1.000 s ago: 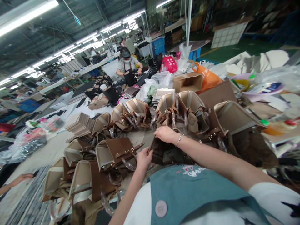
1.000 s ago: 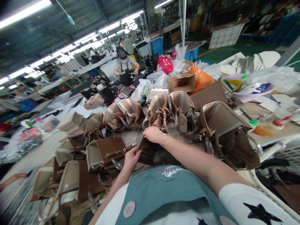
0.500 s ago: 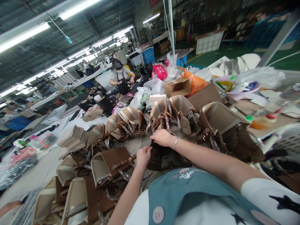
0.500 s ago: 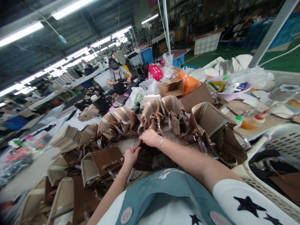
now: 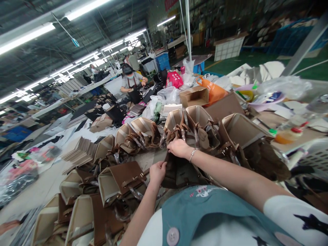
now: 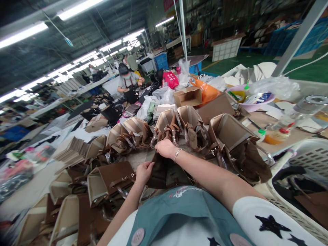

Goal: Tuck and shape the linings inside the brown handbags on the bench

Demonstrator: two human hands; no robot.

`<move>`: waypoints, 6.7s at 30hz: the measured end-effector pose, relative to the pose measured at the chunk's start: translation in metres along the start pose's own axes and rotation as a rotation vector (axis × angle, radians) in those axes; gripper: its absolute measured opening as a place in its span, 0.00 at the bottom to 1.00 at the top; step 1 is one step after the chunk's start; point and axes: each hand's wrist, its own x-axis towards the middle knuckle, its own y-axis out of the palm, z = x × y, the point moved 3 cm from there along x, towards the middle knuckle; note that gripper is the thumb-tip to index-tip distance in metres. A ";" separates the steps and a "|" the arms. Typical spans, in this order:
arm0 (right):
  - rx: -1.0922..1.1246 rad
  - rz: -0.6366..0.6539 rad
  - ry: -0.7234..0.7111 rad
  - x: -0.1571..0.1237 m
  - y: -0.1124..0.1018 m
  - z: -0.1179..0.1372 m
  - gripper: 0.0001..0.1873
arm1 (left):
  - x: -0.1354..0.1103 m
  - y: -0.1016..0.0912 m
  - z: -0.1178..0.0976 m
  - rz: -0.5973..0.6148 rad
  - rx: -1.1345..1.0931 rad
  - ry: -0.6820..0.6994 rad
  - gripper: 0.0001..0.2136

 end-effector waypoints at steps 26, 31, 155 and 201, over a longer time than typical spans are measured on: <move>-0.039 0.018 0.030 -0.004 -0.004 -0.004 0.10 | 0.038 0.006 -0.022 0.018 -0.003 0.058 0.12; -0.042 0.022 0.032 -0.002 -0.004 -0.004 0.11 | 0.037 0.007 -0.021 0.019 0.041 0.025 0.14; 0.189 -0.057 -0.008 -0.144 0.031 -0.060 0.18 | -0.087 0.016 -0.125 0.072 0.001 0.492 0.18; 0.173 -0.186 -0.024 -0.114 0.032 -0.048 0.16 | -0.006 0.020 -0.070 0.021 0.253 0.375 0.09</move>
